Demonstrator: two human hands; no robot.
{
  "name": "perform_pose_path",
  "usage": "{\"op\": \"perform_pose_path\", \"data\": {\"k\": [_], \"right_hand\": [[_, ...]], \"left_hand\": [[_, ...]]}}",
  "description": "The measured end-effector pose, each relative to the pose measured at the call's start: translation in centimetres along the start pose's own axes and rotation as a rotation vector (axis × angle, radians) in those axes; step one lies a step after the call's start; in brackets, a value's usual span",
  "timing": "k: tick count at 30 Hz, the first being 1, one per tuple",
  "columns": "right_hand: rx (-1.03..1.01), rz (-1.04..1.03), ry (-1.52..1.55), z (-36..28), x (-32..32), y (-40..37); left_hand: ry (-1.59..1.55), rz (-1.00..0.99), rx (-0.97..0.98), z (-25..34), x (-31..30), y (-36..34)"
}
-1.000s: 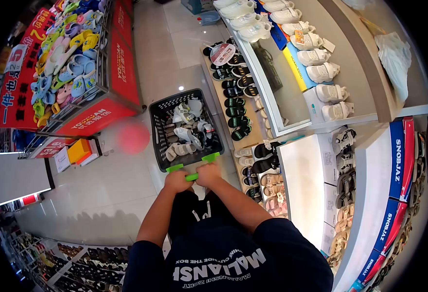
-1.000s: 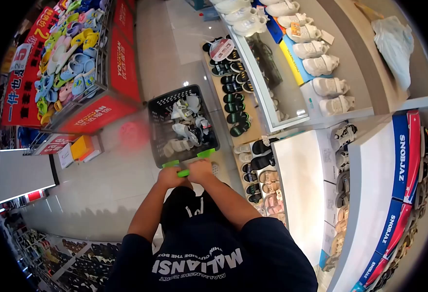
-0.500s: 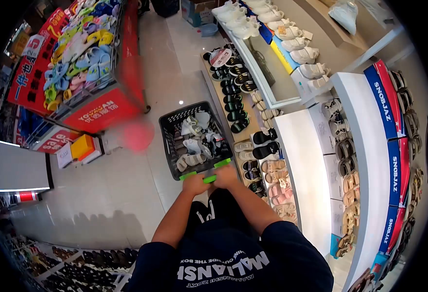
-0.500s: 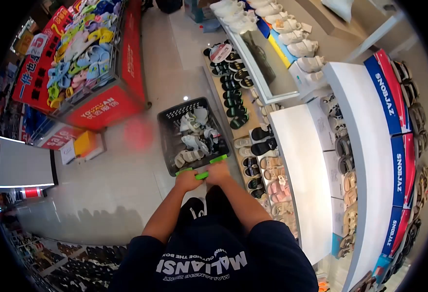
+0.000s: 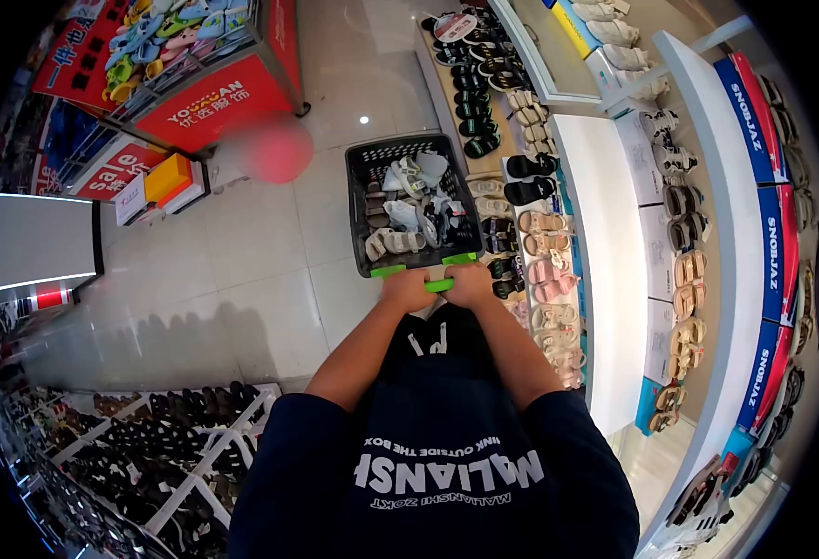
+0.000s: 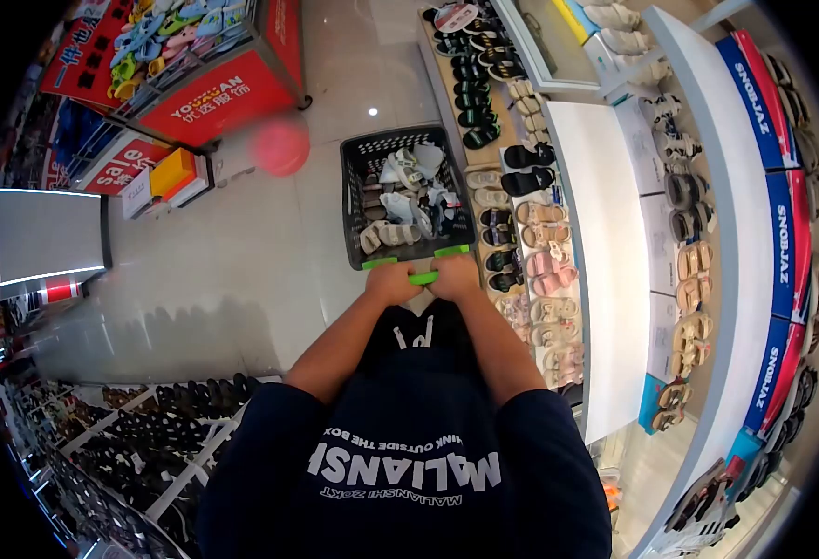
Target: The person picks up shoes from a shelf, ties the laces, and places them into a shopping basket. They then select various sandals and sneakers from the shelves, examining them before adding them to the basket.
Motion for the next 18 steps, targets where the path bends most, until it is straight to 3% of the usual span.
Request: {"op": "perform_pose_path", "data": {"k": [8,11,12,14,18], "right_hand": [[-0.01,-0.193,0.128,-0.3,2.6,-7.9],[-0.063,-0.278,0.233,-0.6,2.2,-11.0],[-0.073,-0.284,0.312,-0.6,2.2,-12.0],[-0.093,-0.301,0.469,0.0,2.4,-13.9],[0.103,-0.389,0.87,2.5,4.4,-16.5]], "left_hand": [[-0.035,-0.115,0.144,-1.3,7.4,-4.2],[-0.282,-0.265,0.224,-2.8,10.7,-4.6],[-0.49,-0.45,0.062,-2.1,10.7,-5.7],[-0.632,-0.454,-0.036,-3.9,13.8,-5.0],[-0.719,-0.461,-0.259,-2.7,16.0,-6.7]]}}
Point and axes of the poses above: each hand's wrist, its own y-axis towards the middle knuckle, its own x-axis out of the palm, z = x × y, the point moved 5 cm from there along y, towards the middle knuckle, and after that the axes turned 4 degrees about y, right-handed, at the moved point
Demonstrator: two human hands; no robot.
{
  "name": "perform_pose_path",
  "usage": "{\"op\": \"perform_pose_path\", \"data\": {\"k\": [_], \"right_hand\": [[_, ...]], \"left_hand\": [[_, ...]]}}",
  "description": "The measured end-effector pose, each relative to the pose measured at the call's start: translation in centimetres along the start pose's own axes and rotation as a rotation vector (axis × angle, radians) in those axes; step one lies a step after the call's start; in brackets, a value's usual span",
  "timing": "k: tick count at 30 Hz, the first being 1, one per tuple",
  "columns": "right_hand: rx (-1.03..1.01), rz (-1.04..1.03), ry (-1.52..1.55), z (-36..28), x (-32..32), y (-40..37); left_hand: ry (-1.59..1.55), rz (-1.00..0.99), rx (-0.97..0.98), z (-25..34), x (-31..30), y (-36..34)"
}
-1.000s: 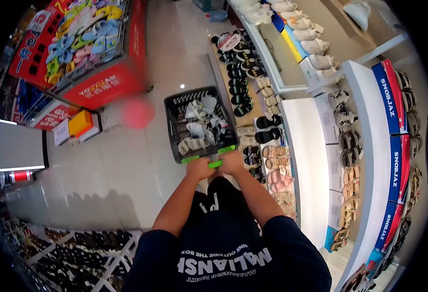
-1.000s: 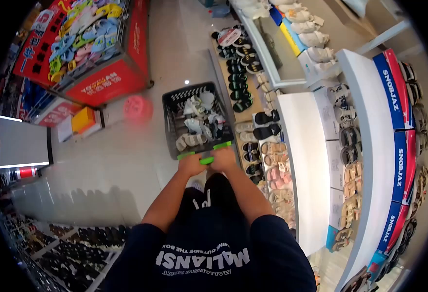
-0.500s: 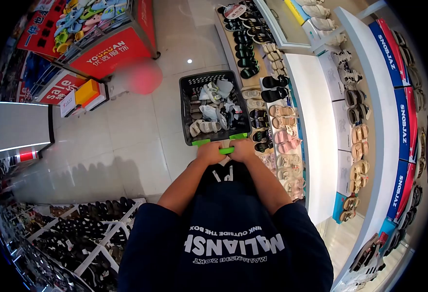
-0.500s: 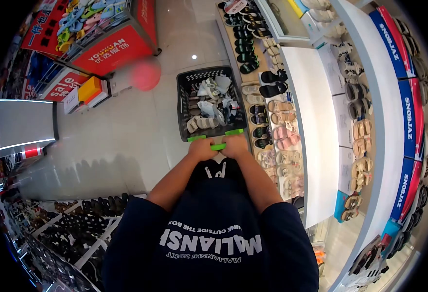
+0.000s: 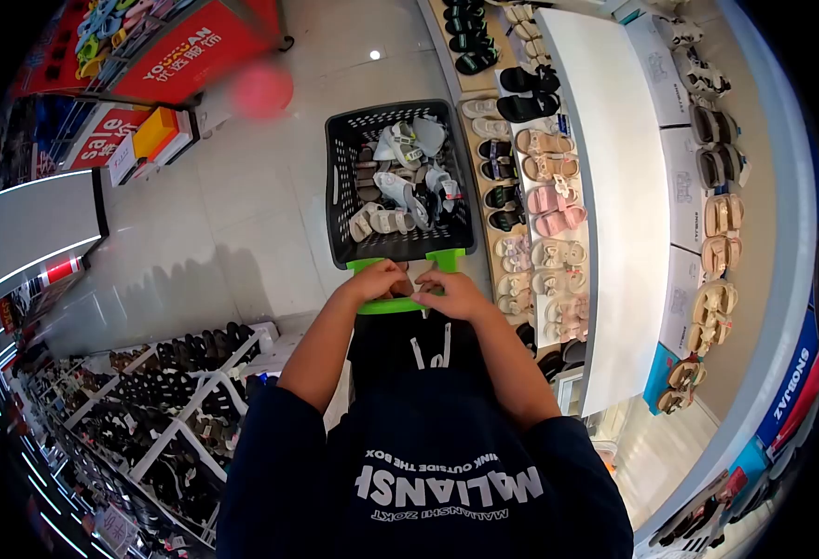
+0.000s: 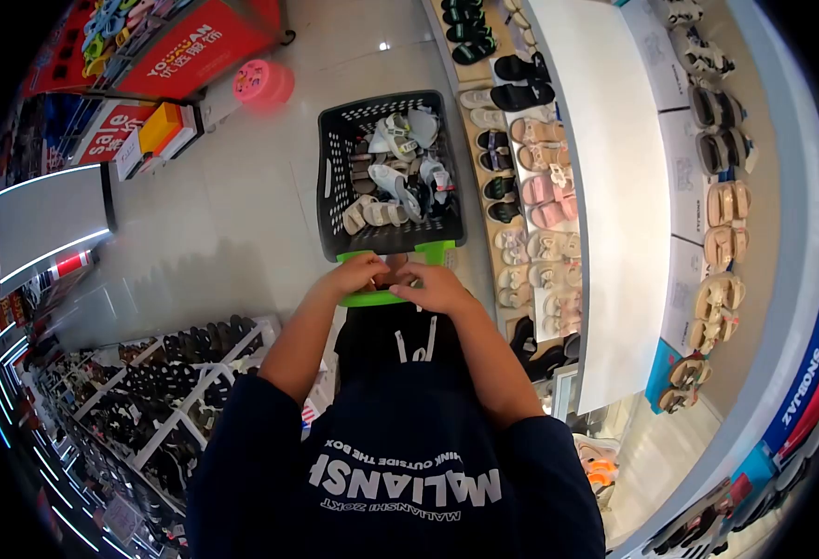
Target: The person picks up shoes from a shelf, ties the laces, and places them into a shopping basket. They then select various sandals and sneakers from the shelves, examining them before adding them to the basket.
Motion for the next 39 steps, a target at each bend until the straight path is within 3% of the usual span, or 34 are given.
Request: {"op": "perform_pose_path", "data": {"k": [2,5,6,9,11,12,15,18,21,27,29,31,35,36,39], "right_hand": [[0.015,-0.01,0.129,2.7,0.1,0.2],[0.367,-0.109,0.562,5.6,0.5,1.4],[0.424,-0.079,0.394,6.0,0.0,2.2],[0.23,0.177,-0.199,12.3,-0.1,6.1],[0.333,0.32,-0.335,18.4,0.9,8.1],[0.429,0.264,-0.395,20.2,1.3,9.0],[0.457,0.251,-0.441,22.2,2.3,11.2],[0.423,0.288,-0.577,22.1,2.2,13.1],[0.43,0.296,-0.647,23.3,2.5,14.2],[0.455,0.31,-0.676,24.1,1.4,16.4],[0.353,0.327,-0.73,23.5,1.3,16.2],[0.231,0.338,-0.733,22.1,0.8,15.7],[0.173,0.328,-0.762,17.7,-0.3,13.6],[0.163,0.321,-0.768,15.6,-0.9,12.9],[0.064,0.372,-0.748,11.0,-2.2,9.9]], "left_hand": [[0.028,-0.02,-0.145,-1.7,2.3,0.7],[0.208,-0.19,-0.252,-2.8,6.2,1.3],[0.286,-0.334,-0.331,-4.5,7.6,2.4],[0.354,-0.367,-0.308,-7.1,9.1,5.9],[0.322,0.026,-0.042,-8.9,7.8,10.5],[0.32,0.223,0.033,-10.3,7.3,12.5],[0.265,0.503,-0.121,-11.8,6.5,16.1],[0.247,0.54,-0.162,-13.1,7.2,21.1],[0.018,0.479,-0.326,-13.2,7.5,23.1],[0.064,0.595,-0.233,-13.6,6.9,24.4],[0.063,0.596,-0.195,-13.5,6.1,23.6],[0.015,0.518,-0.174,-13.1,5.1,22.7],[-0.233,0.408,-0.069,-15.3,4.7,21.5],[-0.402,0.268,-0.077,-14.0,4.6,19.7],[-0.48,0.158,-0.006,-10.9,3.1,14.3]]}}
Point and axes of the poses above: each hand's wrist, its own y-axis towards the middle knuckle, its own x-axis out of the palm, z = x × y, the point moved 5 cm from there along y, towards the middle knuckle, and after that the axes turned 4 degrees about y, right-handed, at the moved point
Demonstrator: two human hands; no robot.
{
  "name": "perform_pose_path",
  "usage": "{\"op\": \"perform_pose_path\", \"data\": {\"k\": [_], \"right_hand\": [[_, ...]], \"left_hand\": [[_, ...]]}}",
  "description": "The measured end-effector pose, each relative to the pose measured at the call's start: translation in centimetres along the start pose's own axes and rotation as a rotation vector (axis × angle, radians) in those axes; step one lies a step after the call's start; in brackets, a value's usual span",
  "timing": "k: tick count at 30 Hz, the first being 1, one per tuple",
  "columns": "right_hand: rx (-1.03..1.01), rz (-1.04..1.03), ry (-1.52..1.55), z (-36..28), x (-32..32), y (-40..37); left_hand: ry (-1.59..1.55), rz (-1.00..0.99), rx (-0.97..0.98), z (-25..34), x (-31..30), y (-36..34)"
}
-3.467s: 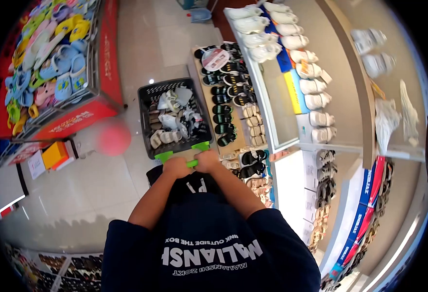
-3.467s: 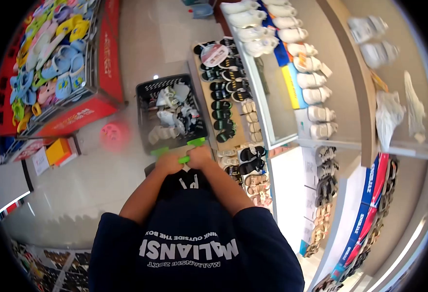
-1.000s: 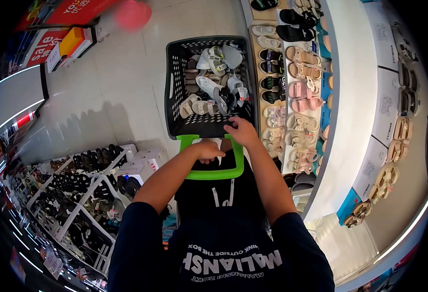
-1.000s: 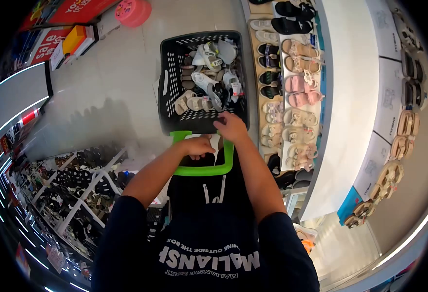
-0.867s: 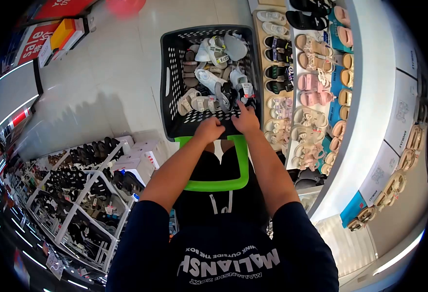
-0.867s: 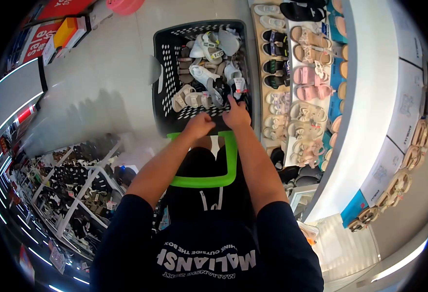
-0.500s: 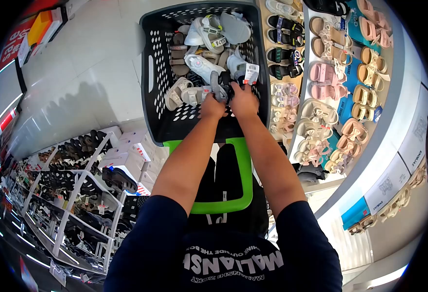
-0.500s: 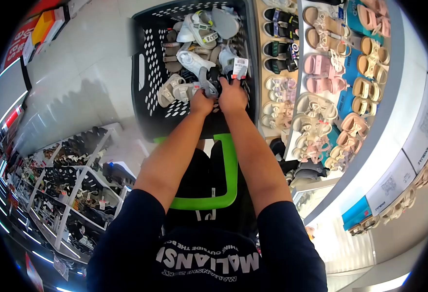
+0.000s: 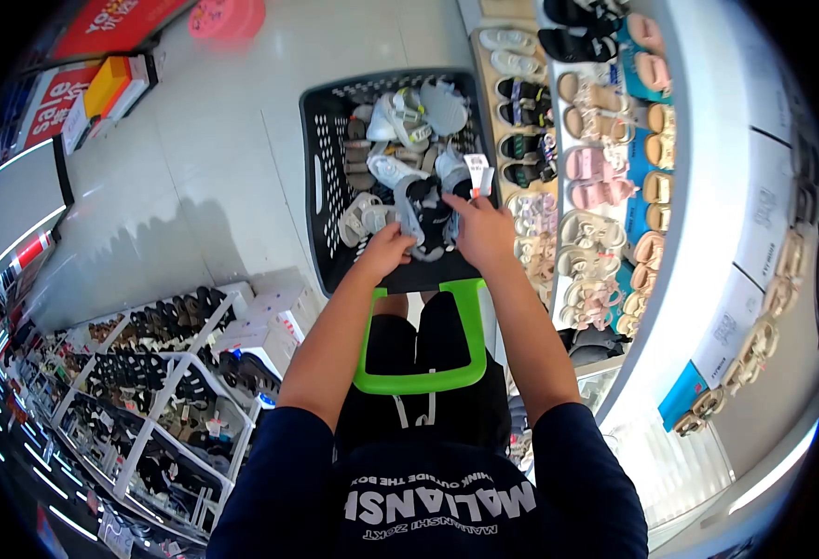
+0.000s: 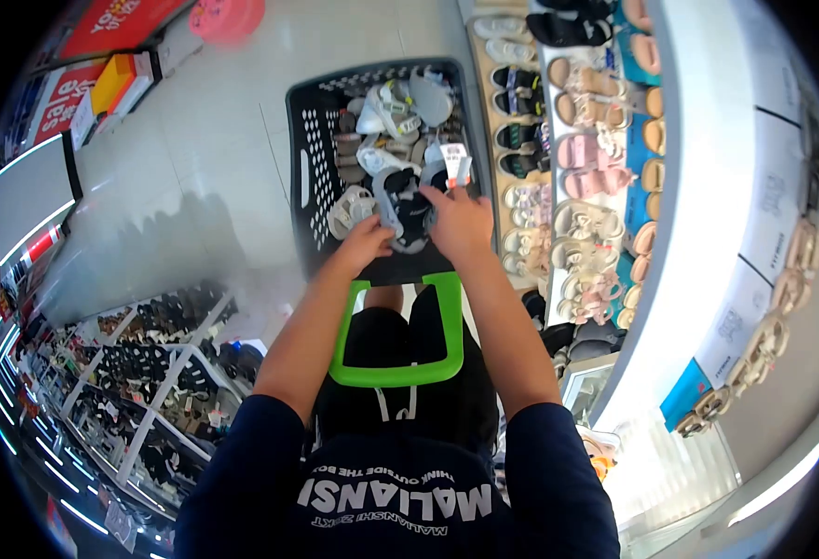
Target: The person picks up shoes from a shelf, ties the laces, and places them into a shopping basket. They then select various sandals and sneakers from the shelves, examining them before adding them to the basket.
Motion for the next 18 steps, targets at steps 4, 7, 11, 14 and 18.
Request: {"op": "perform_pose_path", "data": {"k": [4,7,11,14,18], "right_hand": [[-0.008,0.017,0.235,-4.7,-9.0,-4.4],[-0.011,0.045,0.265,-7.4,-14.4,-8.1],[-0.048,0.186,0.239,-11.1,-19.7,-14.5],[-0.171,0.363,0.167,-13.8,-21.3,-18.5],[-0.258,0.464,0.227,-16.9,-21.9,-22.5]], "left_hand": [[-0.007,-0.093,0.083,3.9,-1.2,-7.6],[-0.055,-0.135,0.195,8.2,-1.6,-13.1],[-0.186,-0.29,0.313,10.3,-1.2,-21.0],[-0.398,-0.442,0.384,10.0,-1.2,-23.5],[-0.54,-0.605,0.501,10.4,0.1,-27.2]]}}
Point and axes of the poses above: each hand's wrist, its own y-axis towards the middle knuckle, its own x-axis out of the palm, z = x × y, the point moved 5 cm from there along y, towards the middle knuckle, and after that the axes turned 4 degrees about y, right-handed, at the moved point
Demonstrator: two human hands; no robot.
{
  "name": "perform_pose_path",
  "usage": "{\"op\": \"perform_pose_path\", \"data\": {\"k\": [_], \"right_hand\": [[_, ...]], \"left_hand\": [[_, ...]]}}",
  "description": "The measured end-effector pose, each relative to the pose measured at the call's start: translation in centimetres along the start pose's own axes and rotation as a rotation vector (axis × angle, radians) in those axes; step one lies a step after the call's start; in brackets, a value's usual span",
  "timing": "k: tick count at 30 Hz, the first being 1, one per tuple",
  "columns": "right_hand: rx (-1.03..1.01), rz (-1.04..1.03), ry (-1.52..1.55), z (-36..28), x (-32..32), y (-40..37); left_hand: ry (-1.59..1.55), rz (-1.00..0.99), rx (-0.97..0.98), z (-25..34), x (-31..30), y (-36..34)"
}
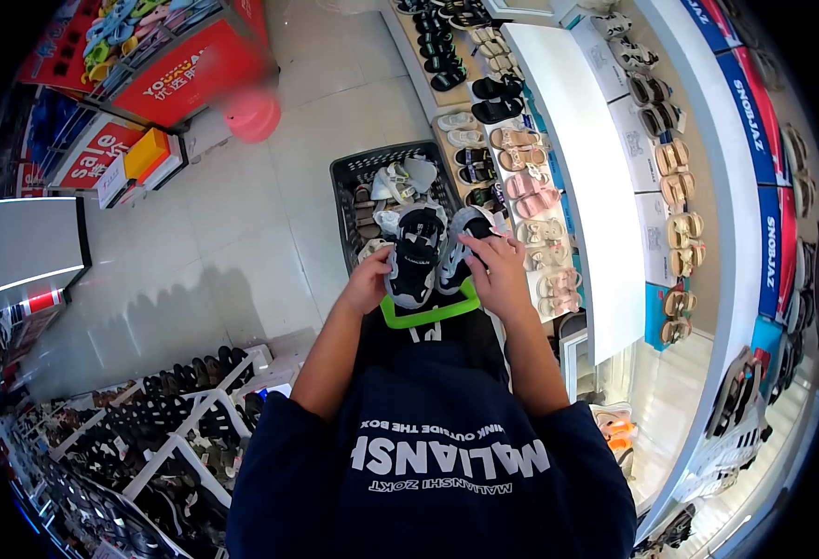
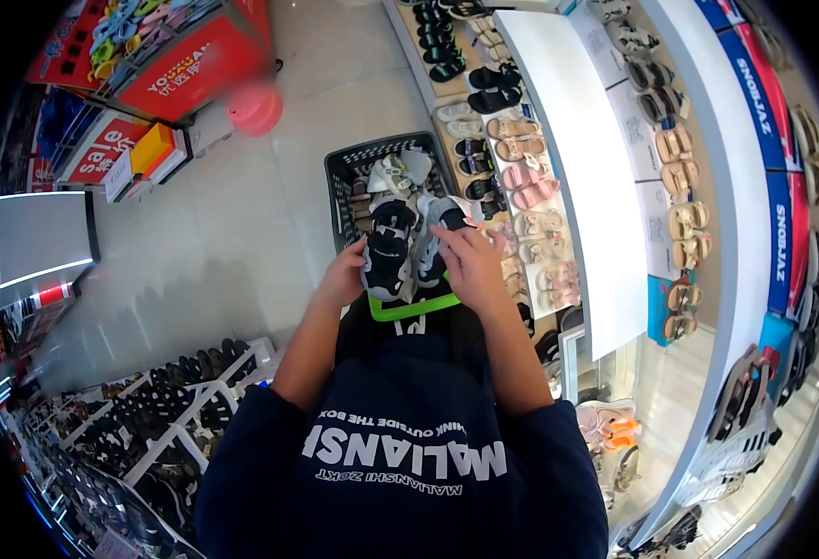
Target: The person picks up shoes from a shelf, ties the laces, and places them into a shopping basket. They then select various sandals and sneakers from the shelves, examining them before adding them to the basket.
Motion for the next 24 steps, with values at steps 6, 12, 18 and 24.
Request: {"op": "perform_pose_path", "data": {"k": [6,12,18,24], "right_hand": [[-0.013,0.258,0.043,-2.2,0.1,-3.5],[0.083,0.396,0.143,-4.7,-1.0,-5.9],[-0.004,0.308,-0.102,-4.8,-0.3,-7.4],[0.052,0.294,-0.041,-4.5,0.1,-8.6]], "left_hand": [[0.079,-0.072,0.048,-0.5,3.4,-1.2],[0.16,-0.041,-0.021,-2.1,3.8,-2.0],[0.183,-0.001,0.002,-2.4,6.2,-3.3],[0.234,-0.067,-0.046,-3.1,5.9,-3.4]]}}
Point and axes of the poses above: each hand's wrist, its own y-axis towards the middle knuckle, its own x-axis out of the palm, z = x × y, the point moved 5 cm from there along y, towards the middle knuckle, and after that the axes turned 4 degrees about y, right-handed, at the moved point
